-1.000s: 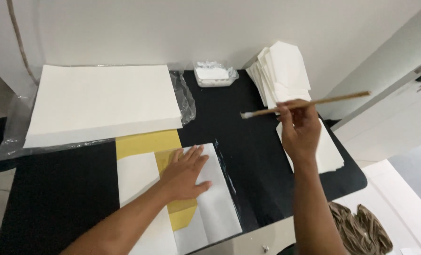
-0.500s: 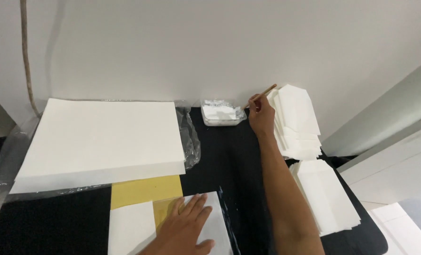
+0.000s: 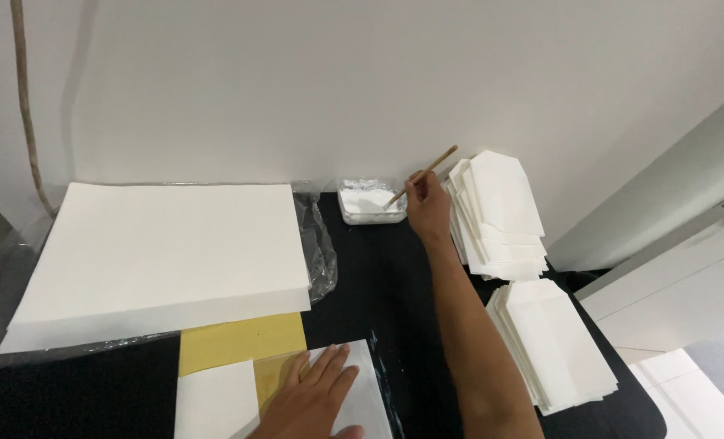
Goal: Manually assembling a paper bag by applying glue with a brush and folding the paper.
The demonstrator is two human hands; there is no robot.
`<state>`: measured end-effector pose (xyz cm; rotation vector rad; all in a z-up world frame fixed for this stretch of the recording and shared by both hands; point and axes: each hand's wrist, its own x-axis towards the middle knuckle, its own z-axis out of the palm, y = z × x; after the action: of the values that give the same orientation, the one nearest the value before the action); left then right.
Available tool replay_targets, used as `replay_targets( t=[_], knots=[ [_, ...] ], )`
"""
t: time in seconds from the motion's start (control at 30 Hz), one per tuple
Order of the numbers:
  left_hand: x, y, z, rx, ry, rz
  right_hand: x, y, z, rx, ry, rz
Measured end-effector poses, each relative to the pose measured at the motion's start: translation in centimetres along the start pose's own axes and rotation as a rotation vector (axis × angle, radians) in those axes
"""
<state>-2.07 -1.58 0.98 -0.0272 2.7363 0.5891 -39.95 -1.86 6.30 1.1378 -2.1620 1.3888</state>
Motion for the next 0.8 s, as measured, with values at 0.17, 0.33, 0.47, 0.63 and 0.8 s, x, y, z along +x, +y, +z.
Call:
replay_targets(
  t=[0.17,0.33,0.47,0.63,0.8],
  knots=[
    [0.1,-0.2,0.6,0.009,0.042,0.015,-0.5,-3.2,1.2,0.072,-0.073,-0.017],
    [-1.1,0.8,-0.9,-0.021,0.003,-0.013,-0.7,-5.0,0.6,0.256,-0.016,0.084],
    [-3.9,3.2,-4.4,-0.130,-0.058,-0.088,-2.5,-5.9,-3.2,0.581,0.156,0.242],
    [-3.3,2.4,-1.7,-0.082,0.032,-0.033,-8.6,-9.8,-10.9,0.767,0.196,0.361],
    [-3.4,2.5,-1.0,-0.026,0.095,-0.051,-13.4,-12.5,-16.5,0.732,0.250,0.340]
  ],
)
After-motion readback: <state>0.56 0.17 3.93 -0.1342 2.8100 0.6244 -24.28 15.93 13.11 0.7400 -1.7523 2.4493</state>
